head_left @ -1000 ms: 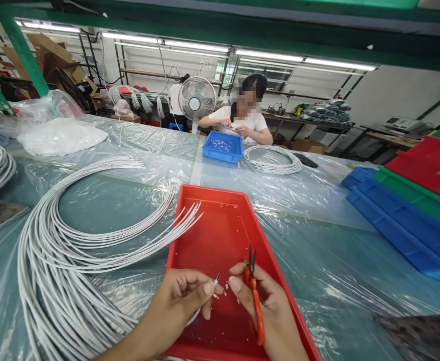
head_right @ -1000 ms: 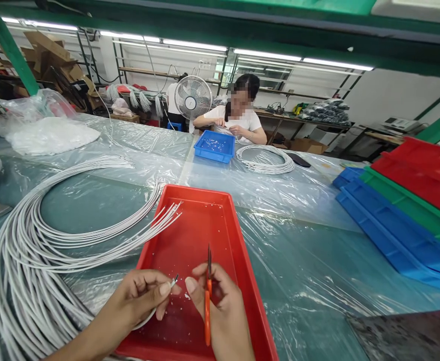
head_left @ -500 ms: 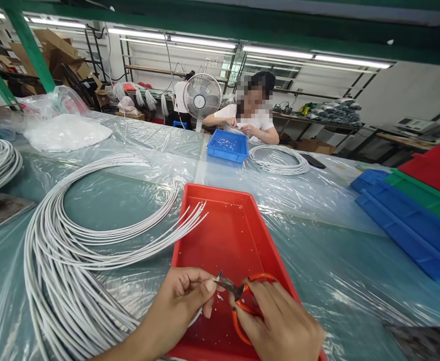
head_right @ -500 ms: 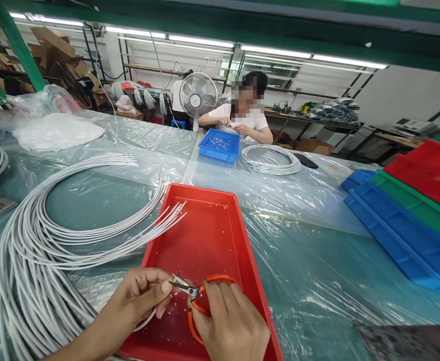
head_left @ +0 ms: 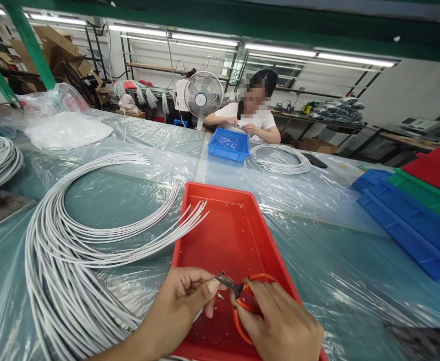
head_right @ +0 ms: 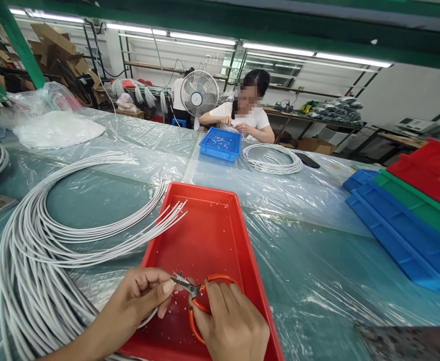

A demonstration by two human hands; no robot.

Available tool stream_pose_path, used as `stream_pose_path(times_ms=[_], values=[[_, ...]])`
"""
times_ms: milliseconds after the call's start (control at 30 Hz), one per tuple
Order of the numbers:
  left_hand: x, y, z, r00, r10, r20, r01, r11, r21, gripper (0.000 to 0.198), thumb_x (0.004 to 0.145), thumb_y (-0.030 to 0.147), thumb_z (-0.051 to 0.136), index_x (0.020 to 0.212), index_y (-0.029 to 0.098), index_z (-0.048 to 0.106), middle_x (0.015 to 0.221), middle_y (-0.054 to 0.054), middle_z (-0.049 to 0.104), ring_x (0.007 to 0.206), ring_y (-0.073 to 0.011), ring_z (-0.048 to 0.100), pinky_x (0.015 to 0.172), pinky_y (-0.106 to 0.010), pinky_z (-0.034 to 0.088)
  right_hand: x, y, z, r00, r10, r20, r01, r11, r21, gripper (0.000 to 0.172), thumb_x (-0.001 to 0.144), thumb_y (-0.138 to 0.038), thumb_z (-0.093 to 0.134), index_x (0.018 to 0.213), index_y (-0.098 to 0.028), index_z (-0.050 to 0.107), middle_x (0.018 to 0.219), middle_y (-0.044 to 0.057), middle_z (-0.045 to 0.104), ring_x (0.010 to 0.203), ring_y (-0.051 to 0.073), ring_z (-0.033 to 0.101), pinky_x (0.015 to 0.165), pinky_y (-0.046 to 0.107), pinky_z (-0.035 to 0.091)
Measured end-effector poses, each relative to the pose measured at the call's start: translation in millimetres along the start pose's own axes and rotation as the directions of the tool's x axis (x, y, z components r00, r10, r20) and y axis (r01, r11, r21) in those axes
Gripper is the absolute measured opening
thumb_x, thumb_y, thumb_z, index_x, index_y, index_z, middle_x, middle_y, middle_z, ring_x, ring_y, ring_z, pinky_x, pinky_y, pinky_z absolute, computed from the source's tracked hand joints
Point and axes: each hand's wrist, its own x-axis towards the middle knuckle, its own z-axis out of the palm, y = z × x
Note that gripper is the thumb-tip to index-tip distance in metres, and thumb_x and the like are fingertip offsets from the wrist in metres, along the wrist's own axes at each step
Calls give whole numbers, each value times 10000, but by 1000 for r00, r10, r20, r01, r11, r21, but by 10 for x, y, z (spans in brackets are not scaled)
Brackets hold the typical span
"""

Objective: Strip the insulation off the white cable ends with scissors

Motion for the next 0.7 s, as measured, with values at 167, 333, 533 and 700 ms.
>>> stream_pose_path(times_ms=[167, 333, 533, 700], values=[[-10, -8, 3, 998, 59, -2, -58, 997, 47, 390, 860, 381, 461, 580, 121, 538, 507, 29, 459, 468, -76, 306, 451, -215, 205, -3, -1, -8, 1000, -2, 11, 2, 1000, 10, 310, 887, -322, 440, 682, -154, 601, 499, 9, 609, 459, 143, 516, 504, 254, 308], [-11, -10, 14, 998, 67, 3, -67, 996, 60, 396, 859, 388, 458, 563, 130, 517, 506, 28, 451, 474, -84, 311, 460, -220, 210, -1, -2, -19, 1000, -2, 11, 2, 1000, 3, 275, 881, -333, 460, 712, -163, 594, 530, 4, 632, 479, 148, 525, 510, 249, 317], [-14, 10, 19, 997, 71, 6, -71, 996, 58, 406, 854, 411, 455, 575, 130, 543, 504, 26, 459, 474, -88, 325, 463, -219, 219, 16, -19, -48, 1000, -25, 20, 25, 999, -47, 318, 877, -342, 465, 666, -152, 609, 487, -1, 598, 449, 141, 501, 490, 257, 298], [-9, 19, 13, 997, 71, 0, -71, 997, 44, 403, 850, 411, 467, 583, 125, 565, 501, 27, 462, 475, -87, 329, 466, -216, 228, 25, -30, -43, 1000, -26, 3, 26, 996, -88, 388, 892, -356, 422, 611, -162, 606, 438, -4, 550, 417, 131, 477, 469, 270, 271]])
